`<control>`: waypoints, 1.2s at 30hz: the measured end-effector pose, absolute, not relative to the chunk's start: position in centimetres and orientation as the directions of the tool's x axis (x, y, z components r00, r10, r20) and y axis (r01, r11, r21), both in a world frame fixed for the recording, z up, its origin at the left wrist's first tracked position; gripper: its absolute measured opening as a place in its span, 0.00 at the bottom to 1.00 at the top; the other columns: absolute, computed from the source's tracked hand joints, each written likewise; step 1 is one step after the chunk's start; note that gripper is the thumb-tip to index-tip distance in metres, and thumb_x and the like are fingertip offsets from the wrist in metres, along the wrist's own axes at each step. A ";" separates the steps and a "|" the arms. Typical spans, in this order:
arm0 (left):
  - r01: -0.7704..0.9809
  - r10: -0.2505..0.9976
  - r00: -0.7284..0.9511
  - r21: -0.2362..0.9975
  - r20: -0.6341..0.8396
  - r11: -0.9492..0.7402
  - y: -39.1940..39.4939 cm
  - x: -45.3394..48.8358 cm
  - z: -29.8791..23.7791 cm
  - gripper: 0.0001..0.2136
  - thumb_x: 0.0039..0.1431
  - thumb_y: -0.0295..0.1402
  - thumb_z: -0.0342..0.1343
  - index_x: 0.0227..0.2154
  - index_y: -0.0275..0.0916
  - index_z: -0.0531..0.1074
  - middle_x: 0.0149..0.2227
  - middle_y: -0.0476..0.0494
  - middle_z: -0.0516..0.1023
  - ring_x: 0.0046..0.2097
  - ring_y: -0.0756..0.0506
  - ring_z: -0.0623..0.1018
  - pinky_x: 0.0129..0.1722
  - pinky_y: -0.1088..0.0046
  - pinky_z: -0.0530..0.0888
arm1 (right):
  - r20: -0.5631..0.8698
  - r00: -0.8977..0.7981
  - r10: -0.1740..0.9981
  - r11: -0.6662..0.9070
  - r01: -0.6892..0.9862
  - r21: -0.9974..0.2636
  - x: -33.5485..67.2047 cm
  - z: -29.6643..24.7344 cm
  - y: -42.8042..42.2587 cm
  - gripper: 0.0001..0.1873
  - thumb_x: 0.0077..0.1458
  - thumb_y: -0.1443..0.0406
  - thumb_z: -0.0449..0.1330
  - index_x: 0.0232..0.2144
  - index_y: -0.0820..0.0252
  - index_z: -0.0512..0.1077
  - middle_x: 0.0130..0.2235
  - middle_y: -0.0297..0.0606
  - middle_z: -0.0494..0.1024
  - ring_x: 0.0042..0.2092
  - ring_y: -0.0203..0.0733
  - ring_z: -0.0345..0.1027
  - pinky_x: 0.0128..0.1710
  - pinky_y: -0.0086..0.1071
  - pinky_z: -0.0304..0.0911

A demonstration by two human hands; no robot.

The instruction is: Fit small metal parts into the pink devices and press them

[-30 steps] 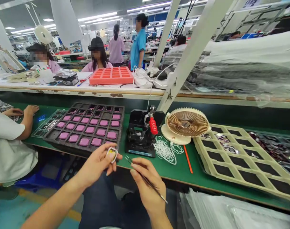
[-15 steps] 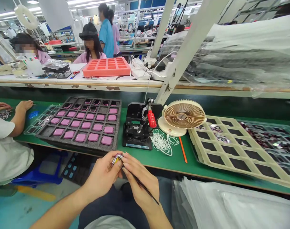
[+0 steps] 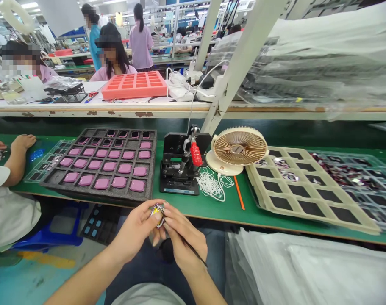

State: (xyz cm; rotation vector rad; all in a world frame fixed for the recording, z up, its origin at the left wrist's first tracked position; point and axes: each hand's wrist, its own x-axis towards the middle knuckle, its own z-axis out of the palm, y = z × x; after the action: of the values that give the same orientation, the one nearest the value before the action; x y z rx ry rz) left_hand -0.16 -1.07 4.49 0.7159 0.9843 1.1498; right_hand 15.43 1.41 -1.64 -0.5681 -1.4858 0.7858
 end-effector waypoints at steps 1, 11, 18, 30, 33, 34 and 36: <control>-0.462 0.953 0.138 0.834 -0.269 0.303 -1.0 -0.2 4.4 0.22 0.62 0.42 0.69 0.55 0.36 0.77 0.32 0.42 0.80 0.31 0.47 0.79 0.27 0.74 0.72 | 0.626 -0.044 0.779 0.616 -0.136 -0.776 15.4 -1.9 1.3 0.21 0.63 0.75 0.64 0.51 0.45 0.83 0.52 0.39 0.85 0.58 0.56 0.79 0.60 0.55 0.76; -0.627 0.911 0.167 0.673 -0.377 0.393 0.3 1.2 2.3 0.16 0.65 0.34 0.67 0.53 0.35 0.80 0.52 0.26 0.83 0.36 0.45 0.81 0.30 0.72 0.71 | 0.209 0.469 0.858 0.348 -0.233 -0.908 18.9 -2.6 4.5 0.11 0.65 0.60 0.67 0.47 0.55 0.84 0.50 0.46 0.86 0.51 0.54 0.83 0.59 0.52 0.74; -0.617 0.849 0.271 0.595 -0.454 0.515 0.4 2.9 1.3 0.17 0.65 0.34 0.67 0.53 0.30 0.81 0.58 0.21 0.81 0.42 0.39 0.85 0.36 0.68 0.77 | 0.198 0.470 0.860 -0.033 0.439 -0.898 26.5 -1.6 12.8 0.22 0.59 0.50 0.64 0.39 0.63 0.85 0.39 0.52 0.87 0.45 0.57 0.81 0.54 0.47 0.71; -0.597 0.802 0.372 0.542 -0.467 0.592 0.9 2.6 -0.8 0.22 0.64 0.32 0.67 0.60 0.34 0.76 0.54 0.25 0.83 0.44 0.39 0.86 0.39 0.67 0.82 | 0.111 0.411 0.905 -0.117 0.492 -0.863 28.2 -2.0 16.5 0.37 0.71 0.43 0.45 0.31 0.58 0.84 0.38 0.46 0.87 0.47 0.52 0.81 0.53 0.39 0.70; -0.604 0.796 0.396 0.523 -0.457 0.601 0.5 2.5 -1.6 0.18 0.63 0.32 0.69 0.55 0.33 0.79 0.53 0.24 0.83 0.43 0.38 0.86 0.38 0.67 0.81 | 0.145 0.472 0.870 -0.142 0.519 -0.843 28.6 -2.2 17.2 0.42 0.75 0.45 0.35 0.41 0.61 0.83 0.42 0.47 0.87 0.47 0.47 0.81 0.53 0.37 0.71; -0.608 0.795 0.395 0.518 -0.460 0.602 0.4 2.4 -1.9 0.18 0.62 0.31 0.69 0.54 0.34 0.80 0.53 0.25 0.84 0.43 0.38 0.86 0.38 0.67 0.81 | 0.154 0.500 0.852 -0.166 0.538 -0.827 29.2 -2.0 17.6 0.42 0.75 0.46 0.33 0.45 0.61 0.82 0.44 0.47 0.86 0.46 0.46 0.81 0.51 0.36 0.72; -0.616 0.792 0.391 0.507 -0.469 0.603 0.2 2.2 -2.4 0.19 0.60 0.30 0.71 0.54 0.35 0.80 0.54 0.26 0.83 0.45 0.36 0.87 0.40 0.66 0.82 | 0.165 0.562 0.811 -0.251 0.588 -0.769 31.4 -0.8 18.7 0.37 0.76 0.46 0.37 0.51 0.62 0.79 0.48 0.49 0.85 0.47 0.47 0.80 0.52 0.39 0.73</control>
State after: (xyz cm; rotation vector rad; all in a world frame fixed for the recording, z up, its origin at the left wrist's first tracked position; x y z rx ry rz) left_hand 2.16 0.24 -2.40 0.2681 0.7434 0.9080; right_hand 31.42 18.67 -0.78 -1.9567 -1.1264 0.3363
